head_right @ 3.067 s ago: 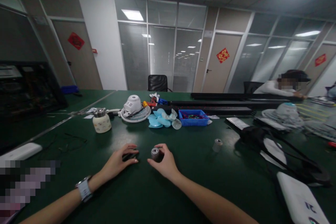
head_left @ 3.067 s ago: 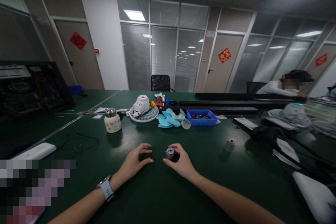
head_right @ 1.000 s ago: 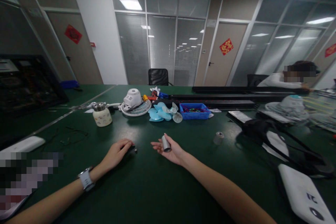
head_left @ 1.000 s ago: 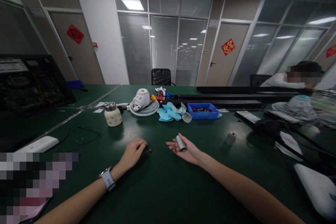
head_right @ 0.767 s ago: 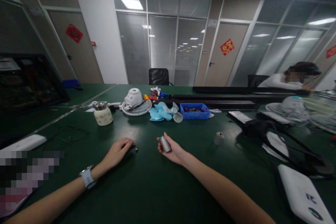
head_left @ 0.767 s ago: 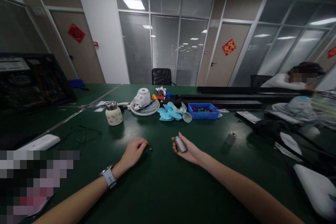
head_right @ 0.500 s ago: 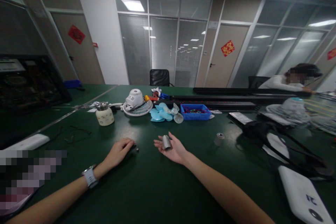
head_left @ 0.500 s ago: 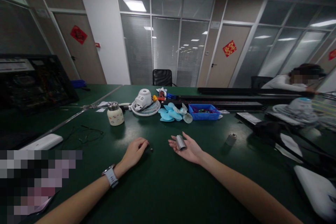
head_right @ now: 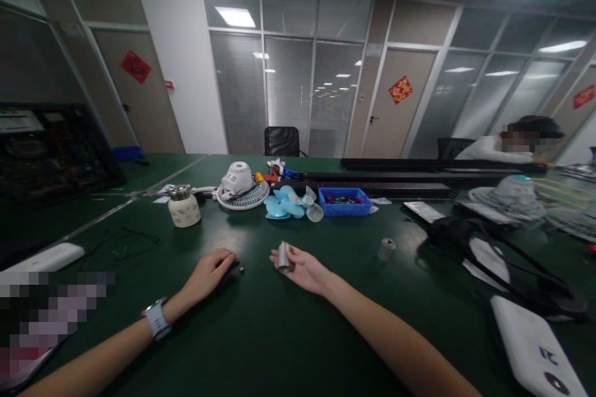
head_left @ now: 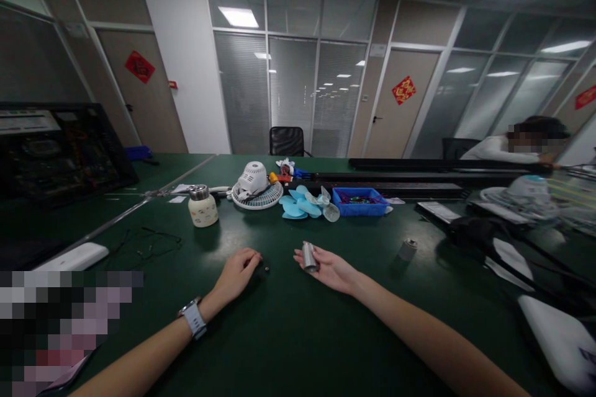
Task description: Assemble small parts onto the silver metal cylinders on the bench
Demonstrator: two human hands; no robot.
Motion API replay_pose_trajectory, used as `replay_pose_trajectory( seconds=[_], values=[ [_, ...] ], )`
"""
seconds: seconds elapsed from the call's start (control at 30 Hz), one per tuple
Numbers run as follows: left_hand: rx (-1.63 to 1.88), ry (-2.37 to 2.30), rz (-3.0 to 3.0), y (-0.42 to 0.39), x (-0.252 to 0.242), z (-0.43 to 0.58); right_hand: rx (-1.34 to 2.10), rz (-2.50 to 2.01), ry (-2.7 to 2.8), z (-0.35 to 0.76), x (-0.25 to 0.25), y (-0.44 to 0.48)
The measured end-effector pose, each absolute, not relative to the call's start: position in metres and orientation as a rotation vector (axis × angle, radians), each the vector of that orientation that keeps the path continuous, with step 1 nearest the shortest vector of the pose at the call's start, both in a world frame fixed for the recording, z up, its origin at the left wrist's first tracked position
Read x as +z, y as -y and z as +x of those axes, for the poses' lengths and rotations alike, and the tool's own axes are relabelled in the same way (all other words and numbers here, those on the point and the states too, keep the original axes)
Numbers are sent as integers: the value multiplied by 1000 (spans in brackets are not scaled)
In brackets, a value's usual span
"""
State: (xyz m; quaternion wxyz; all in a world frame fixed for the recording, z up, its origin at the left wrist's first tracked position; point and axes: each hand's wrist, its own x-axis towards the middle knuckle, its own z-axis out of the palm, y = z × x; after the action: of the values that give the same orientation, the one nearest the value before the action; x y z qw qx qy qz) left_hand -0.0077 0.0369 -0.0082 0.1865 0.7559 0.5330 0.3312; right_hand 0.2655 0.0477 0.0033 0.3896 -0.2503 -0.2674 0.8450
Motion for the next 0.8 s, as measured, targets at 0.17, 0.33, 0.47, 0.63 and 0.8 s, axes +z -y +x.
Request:
replay_pose_trajectory(
  seconds=[0.17,0.33,0.47,0.63,0.8],
  values=[
    [924,-1512,2137,-37,-8,-7,2086,-661,817,264,5,-44],
    [914,-1515,2131,-37,-9,-8,1935,-758,932,261,4,-40],
    [922,-1513,2140,-38,-10,-9,1811,-807,1076,256,2,-36],
    [919,-1505,2139,-37,-10,-9,1420,-942,1392,268,6,-36],
    [928,-1486,2152,-36,-9,-8,628,-1144,1687,351,27,-67]
  ],
)
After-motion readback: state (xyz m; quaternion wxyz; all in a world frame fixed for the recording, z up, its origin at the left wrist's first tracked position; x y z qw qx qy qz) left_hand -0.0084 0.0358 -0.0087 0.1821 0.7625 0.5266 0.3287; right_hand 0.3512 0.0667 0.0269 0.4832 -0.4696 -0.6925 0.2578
